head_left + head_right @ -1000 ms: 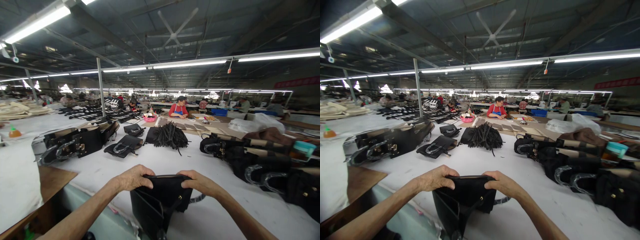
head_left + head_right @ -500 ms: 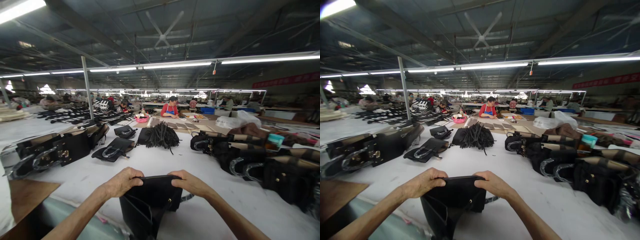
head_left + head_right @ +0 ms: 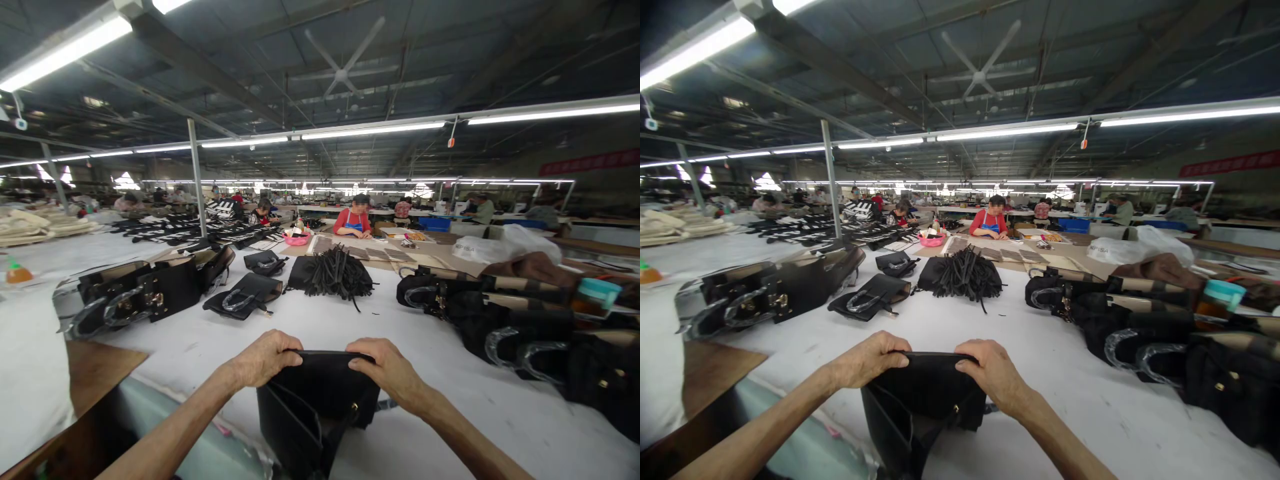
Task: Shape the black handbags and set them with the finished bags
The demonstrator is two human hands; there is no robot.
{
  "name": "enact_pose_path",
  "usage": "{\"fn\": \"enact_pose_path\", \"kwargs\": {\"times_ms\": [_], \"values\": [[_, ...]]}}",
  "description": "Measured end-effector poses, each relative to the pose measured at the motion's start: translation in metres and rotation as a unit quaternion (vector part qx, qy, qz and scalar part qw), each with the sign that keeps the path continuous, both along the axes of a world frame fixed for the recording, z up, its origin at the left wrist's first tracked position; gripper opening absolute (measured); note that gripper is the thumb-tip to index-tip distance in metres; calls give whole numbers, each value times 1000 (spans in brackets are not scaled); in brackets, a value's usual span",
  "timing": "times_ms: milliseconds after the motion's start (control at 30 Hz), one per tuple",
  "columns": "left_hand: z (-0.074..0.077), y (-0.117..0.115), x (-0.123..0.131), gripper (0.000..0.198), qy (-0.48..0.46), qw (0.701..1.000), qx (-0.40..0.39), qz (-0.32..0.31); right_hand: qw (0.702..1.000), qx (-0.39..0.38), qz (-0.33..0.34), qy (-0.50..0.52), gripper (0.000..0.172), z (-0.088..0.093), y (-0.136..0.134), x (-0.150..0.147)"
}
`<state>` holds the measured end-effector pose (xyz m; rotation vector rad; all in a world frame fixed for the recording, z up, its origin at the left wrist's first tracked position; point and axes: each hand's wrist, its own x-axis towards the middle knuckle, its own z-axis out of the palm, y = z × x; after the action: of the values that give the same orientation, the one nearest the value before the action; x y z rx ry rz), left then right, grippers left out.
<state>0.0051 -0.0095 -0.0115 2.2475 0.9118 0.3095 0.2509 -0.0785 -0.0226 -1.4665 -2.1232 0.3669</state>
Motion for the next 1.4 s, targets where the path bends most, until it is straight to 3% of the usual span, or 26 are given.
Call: {"fn": "enact_pose_path", "kwargs": {"times_ms": [200,400,700,867,1067,1133,1267,1400], "values": [[-1,0,-1,24,-7,1000,4,2,995,24,-65,-78,31,-9,4,-6],[1,0,0,22,-4,1000,20,17,979,89,-68,-172,38,-14,8,-8],[-4,3,0,23,-7,999,27,35,951,97,-30,-293,29,0,19,-75],[-2,2,-7,20,7,999,17,51,951,88,-50,-294,30,0,27,-87],[1,-4,-17,56,37,991,5,132,948,76,-77,-299,30,0,28,-85],[-1,-4,-19,51,24,987,-16,157,947,81,-78,-302,31,-2,28,-85],[-11,-2,-23,21,-12,982,-32,187,943,94,-85,-308,32,-6,30,-84],[-15,-2,-22,17,-26,977,-14,210,943,94,-82,-310,32,-8,31,-83]]}}
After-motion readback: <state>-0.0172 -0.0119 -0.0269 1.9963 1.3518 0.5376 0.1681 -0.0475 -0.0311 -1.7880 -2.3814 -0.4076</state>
